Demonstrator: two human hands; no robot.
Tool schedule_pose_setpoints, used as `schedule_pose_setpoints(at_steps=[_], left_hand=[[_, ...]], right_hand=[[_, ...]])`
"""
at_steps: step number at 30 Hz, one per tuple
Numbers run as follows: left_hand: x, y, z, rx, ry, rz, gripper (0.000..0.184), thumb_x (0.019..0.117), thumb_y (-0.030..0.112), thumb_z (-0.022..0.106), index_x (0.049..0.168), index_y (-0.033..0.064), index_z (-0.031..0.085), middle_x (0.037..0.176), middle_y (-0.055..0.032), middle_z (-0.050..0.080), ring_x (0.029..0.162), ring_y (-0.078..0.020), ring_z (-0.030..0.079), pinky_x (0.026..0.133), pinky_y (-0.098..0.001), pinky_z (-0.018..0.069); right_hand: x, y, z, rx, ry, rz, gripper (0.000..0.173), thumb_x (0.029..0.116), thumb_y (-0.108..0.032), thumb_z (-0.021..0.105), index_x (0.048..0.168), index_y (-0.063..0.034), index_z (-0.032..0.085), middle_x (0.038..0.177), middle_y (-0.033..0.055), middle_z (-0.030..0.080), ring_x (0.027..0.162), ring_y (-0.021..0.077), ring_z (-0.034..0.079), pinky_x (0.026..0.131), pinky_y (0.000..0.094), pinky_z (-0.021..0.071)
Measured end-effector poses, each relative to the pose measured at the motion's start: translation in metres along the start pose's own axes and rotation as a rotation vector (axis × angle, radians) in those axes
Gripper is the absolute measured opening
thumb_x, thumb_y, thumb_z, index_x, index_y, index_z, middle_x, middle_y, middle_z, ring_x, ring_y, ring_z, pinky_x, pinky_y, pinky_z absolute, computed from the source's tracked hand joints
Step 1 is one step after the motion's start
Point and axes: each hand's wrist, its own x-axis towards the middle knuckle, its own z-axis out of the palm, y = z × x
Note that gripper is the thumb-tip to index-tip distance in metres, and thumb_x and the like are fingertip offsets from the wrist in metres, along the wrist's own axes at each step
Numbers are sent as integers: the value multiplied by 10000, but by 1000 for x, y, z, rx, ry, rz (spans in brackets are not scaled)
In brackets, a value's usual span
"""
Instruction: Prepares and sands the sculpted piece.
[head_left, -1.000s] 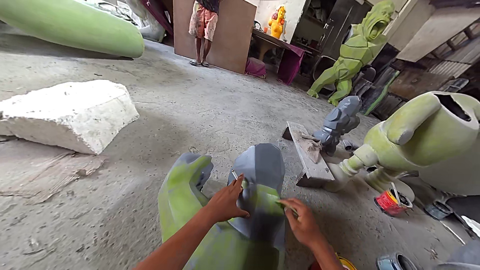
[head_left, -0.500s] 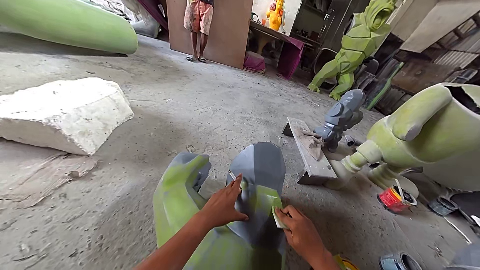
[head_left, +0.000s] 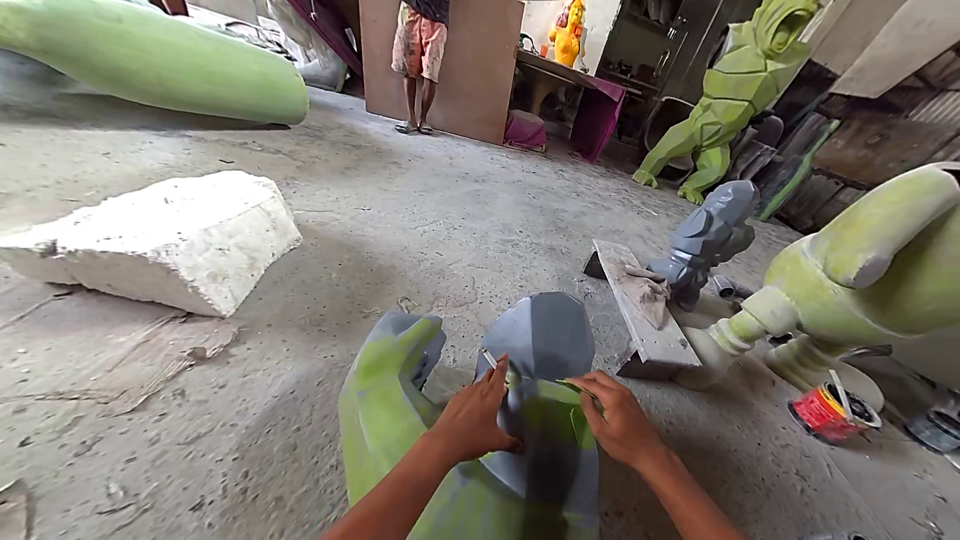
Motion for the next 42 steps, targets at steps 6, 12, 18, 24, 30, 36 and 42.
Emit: schedule_pose_setpoints(at_steps=[6, 12, 18, 24, 30, 36, 42], left_hand=[[0, 2, -2, -2, -15, -21, 1425, 644, 667, 854, 1645, 48, 51, 1575, -215, 405, 1268, -365, 597, 996, -557, 524], [-2, 2, -2, 4, -10, -25, 1415, 645, 674, 850, 1645, 62, 57, 1551, -209, 435, 1241, -359, 613, 985, -556, 529], [0, 3, -1, -9, 4, -15, 1402, 643, 646, 867, 1647, 73, 74, 1537, -204, 447, 1211, -361, 625, 957, -558, 540], [0, 4, 0, 0, 11, -11, 1392, 651, 631, 879, 1642, 63, 83, 1534, -210, 446, 1223, -355, 620, 979, -545, 534], [0, 2, 0, -7, 15, -8, 1397, 647, 643, 874, 1641, 59, 84, 1560, -210, 424, 1252, -364, 608, 993, -565, 526], [2, 2, 0, 14, -4, 0, 1407, 665, 673, 853, 1647, 58, 56, 1588, -208, 392, 1300, -354, 577, 1030, -543, 507], [1, 2, 2, 19, 2, 7, 1389, 670, 669, 853, 1644, 55, 75, 1560, -210, 424, 1262, -354, 599, 1005, -542, 518]], right_hand=[[34, -18, 24, -132, -188, 57, 398, 1017, -191, 444, 1319, -233, 701, 1244, 23, 670, 1148, 150, 639, 992, 363, 537], [28, -28, 13, -116, -297, 71, 399, 1031, -207, 406, 1298, -187, 702, 1258, 23, 670, 1160, 146, 639, 1011, 381, 525], [-24, -46, 20, -208, -200, -13, 387, 951, -118, 534, 1271, -217, 727, 1159, 38, 692, 1077, 190, 669, 891, 403, 584], [-55, -49, 29, -251, -153, -108, 364, 901, -113, 597, 1223, -213, 735, 1140, 19, 695, 1038, 177, 686, 818, 370, 609], [-36, -20, 2, -19, 21, 30, 396, 973, -151, 476, 1273, -229, 723, 1238, -23, 687, 1133, 89, 650, 942, 351, 578], [-60, -13, 22, -192, -15, 28, 448, 960, -130, 557, 1377, -246, 672, 1196, 57, 679, 1013, 178, 690, 834, 383, 611], [-104, -10, 35, -319, 21, -38, 494, 887, -124, 656, 1358, -272, 683, 1138, 34, 684, 987, 177, 695, 744, 354, 624]])
